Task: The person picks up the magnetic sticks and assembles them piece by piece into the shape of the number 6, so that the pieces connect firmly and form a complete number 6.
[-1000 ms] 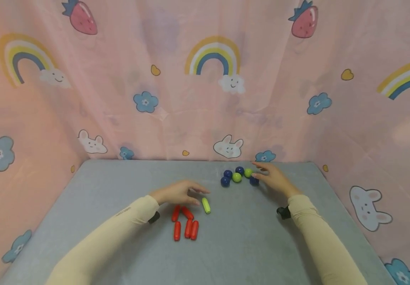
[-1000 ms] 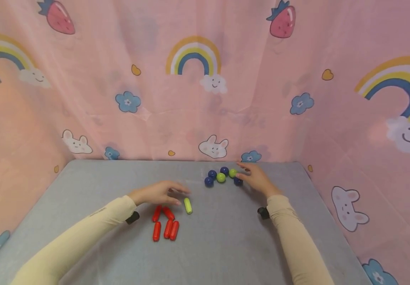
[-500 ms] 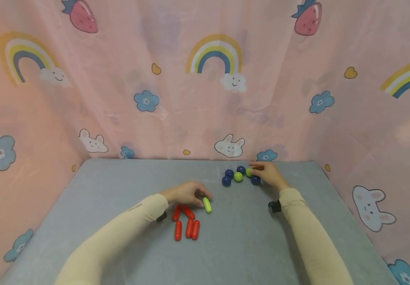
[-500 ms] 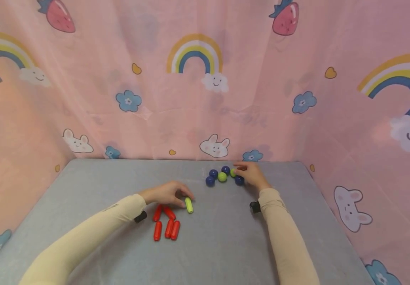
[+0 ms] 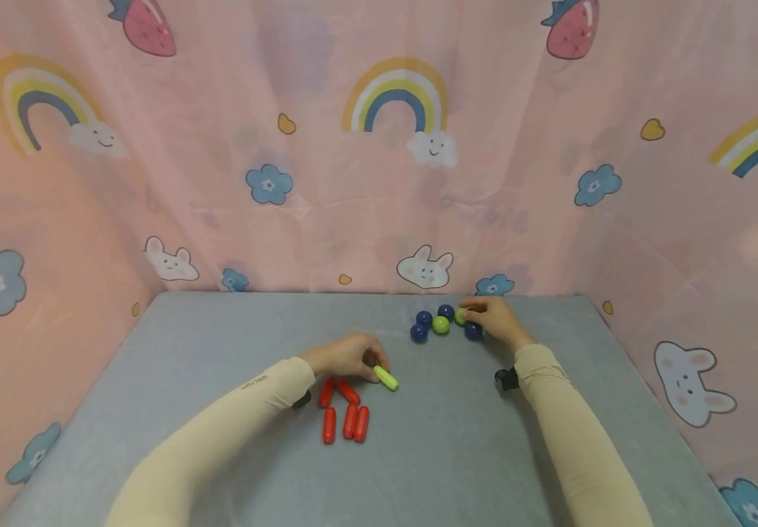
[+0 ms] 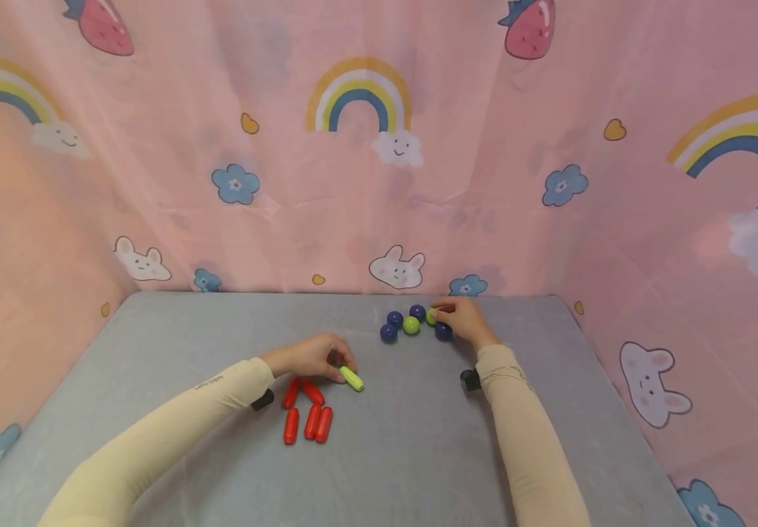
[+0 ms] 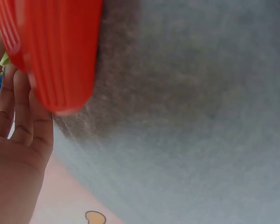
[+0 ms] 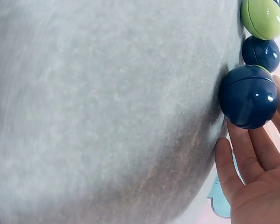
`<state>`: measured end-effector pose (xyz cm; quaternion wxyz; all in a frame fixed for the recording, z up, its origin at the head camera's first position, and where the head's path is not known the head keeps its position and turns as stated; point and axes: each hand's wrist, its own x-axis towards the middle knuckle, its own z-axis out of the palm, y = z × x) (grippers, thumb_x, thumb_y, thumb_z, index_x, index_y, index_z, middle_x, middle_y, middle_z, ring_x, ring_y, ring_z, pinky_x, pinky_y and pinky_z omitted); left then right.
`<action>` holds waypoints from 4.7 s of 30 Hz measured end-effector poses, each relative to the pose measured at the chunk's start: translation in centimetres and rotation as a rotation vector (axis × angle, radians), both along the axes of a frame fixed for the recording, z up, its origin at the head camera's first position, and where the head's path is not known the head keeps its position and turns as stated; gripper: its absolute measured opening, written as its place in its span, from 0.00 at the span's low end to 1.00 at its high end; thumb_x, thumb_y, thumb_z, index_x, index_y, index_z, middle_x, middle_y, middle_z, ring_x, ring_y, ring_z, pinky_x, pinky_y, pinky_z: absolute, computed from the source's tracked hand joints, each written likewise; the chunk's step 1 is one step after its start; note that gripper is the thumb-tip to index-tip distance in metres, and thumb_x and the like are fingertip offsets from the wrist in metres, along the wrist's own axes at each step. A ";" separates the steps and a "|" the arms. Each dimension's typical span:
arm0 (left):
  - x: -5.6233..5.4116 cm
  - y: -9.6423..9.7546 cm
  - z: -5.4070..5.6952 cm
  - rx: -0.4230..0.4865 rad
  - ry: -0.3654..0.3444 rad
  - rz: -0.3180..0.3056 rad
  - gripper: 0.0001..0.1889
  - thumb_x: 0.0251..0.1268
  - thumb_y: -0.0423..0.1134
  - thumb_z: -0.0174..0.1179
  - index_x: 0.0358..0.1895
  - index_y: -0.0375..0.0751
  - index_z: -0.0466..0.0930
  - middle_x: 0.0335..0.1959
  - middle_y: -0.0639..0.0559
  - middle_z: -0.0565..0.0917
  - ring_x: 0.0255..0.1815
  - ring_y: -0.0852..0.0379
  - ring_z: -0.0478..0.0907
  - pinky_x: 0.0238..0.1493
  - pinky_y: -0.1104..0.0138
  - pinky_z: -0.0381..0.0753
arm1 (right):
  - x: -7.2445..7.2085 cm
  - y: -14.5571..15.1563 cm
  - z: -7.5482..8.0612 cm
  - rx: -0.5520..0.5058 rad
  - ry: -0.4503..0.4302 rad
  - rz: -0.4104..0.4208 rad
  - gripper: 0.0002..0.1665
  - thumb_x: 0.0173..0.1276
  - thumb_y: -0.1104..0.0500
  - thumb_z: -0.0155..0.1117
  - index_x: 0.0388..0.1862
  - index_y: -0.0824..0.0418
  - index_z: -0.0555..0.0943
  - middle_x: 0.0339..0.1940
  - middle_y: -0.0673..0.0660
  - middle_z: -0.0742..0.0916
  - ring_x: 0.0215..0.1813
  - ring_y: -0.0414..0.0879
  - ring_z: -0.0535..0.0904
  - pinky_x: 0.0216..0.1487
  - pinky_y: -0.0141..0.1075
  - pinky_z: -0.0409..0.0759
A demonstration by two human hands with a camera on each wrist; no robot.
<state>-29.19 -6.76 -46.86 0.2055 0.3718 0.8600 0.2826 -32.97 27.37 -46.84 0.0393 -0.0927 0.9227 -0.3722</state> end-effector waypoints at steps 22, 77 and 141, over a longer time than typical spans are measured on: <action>0.4 1.9 1.5 0.106 0.012 0.150 0.08 0.57 0.41 0.73 0.40 0.49 0.88 0.33 0.58 0.86 0.36 0.63 0.79 0.40 0.72 0.80 | 1.2 0.4 1.4 -0.020 0.054 -0.002 0.24 0.75 0.53 0.59 0.63 0.65 0.77 0.66 0.67 0.80 0.63 0.63 0.78 0.65 0.56 0.76; 2.0 7.0 0.3 0.084 0.082 0.110 0.10 0.55 0.41 0.74 0.40 0.47 0.89 0.31 0.59 0.86 0.31 0.67 0.77 0.35 0.77 0.78 | 11.1 -1.7 -0.7 -0.207 -0.063 0.062 0.18 0.64 0.54 0.71 0.51 0.59 0.85 0.50 0.60 0.88 0.49 0.48 0.86 0.50 0.36 0.86; -4.2 12.7 1.5 -0.024 0.179 0.436 0.19 0.57 0.47 0.72 0.51 0.46 0.86 0.54 0.53 0.84 0.60 0.54 0.76 0.66 0.60 0.76 | 10.9 -0.7 -2.0 -0.275 -0.232 0.042 0.22 0.66 0.53 0.69 0.56 0.62 0.83 0.55 0.62 0.87 0.54 0.46 0.85 0.53 0.37 0.85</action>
